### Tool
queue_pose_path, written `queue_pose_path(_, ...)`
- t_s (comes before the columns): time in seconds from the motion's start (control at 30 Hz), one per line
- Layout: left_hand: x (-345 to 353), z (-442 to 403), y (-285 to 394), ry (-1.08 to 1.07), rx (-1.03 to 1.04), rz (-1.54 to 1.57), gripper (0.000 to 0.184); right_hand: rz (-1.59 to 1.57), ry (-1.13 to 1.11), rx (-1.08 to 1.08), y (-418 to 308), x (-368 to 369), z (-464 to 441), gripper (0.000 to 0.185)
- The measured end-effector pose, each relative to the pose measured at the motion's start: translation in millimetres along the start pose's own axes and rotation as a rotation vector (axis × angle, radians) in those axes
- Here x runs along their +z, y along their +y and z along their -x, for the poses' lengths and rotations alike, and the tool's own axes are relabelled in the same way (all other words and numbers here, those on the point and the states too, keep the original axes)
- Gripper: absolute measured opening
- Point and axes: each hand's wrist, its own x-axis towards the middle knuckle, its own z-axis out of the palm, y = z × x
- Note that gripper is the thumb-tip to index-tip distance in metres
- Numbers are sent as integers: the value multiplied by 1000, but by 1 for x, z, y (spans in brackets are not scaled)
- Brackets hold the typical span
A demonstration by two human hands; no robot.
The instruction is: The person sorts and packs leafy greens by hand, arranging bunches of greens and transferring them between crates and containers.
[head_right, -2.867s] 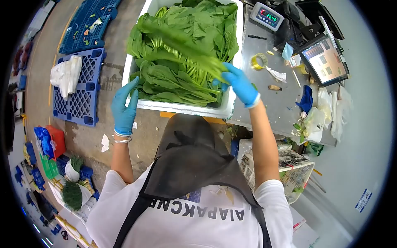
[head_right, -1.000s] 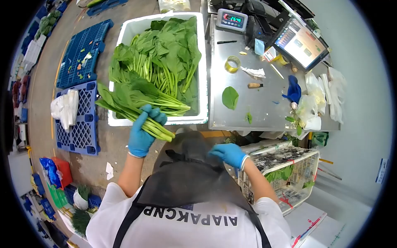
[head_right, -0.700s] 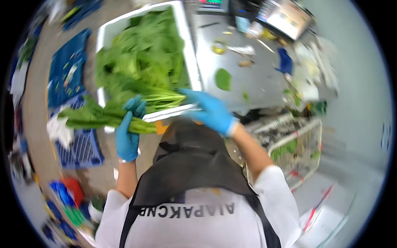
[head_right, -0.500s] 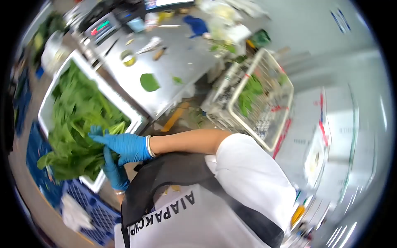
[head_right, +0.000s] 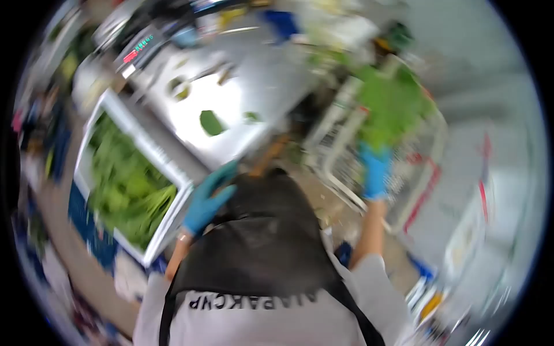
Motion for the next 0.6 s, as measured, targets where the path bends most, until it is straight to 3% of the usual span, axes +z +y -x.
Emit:
queue_pose_path(0.03, 2, -6, -10, 55, 23, -110, 58, 13, 42, 54, 24, -31, -17, 36)
queue_pose_path(0.07, 5, -9, -3, 103, 78, -184, 58, 373, 82, -18, 135, -117, -75, 54)
queue_pose_path(0.1, 4, -11, 4, 135, 131, -266, 57, 855, 227, -190, 98, -95, -68, 83)
queue_pose_path(0.13, 0, -9, 11, 174, 85, -308, 55, 1266, 377, 3, 107, -106, -87, 109)
queue_pose_path(0.17, -5, -7, 15, 191, 50, -340, 55, 1361, 457, -254, 89, -91, -86, 111)
queue_pose_path(0.3, -35, 28, 13, 635, 37, -386, 48, 753, 203, -381, 35, 11, -138, 88)
queue_pose_path(0.33, -50, 41, -2, 815, 114, -614, 47, 719, 90, -452, 10, 57, -136, 80)
queue_pose_path(0.37, -73, 56, -19, 940, 199, -682, 48, 488, -66, -494, -1, 100, -135, 75)
queue_pose_path(0.43, -110, 100, -29, 1197, 50, -993, 55, 325, -276, -543, -40, 202, -100, 73)
queue_pose_path(0.53, -170, 152, -73, 1616, -236, -1086, 82, 225, -736, -660, -68, 333, -21, 73)
queue_pose_path(0.6, -218, 168, -115, 1656, -336, -1146, 92, 149, -990, -646, -101, 415, 51, 84)
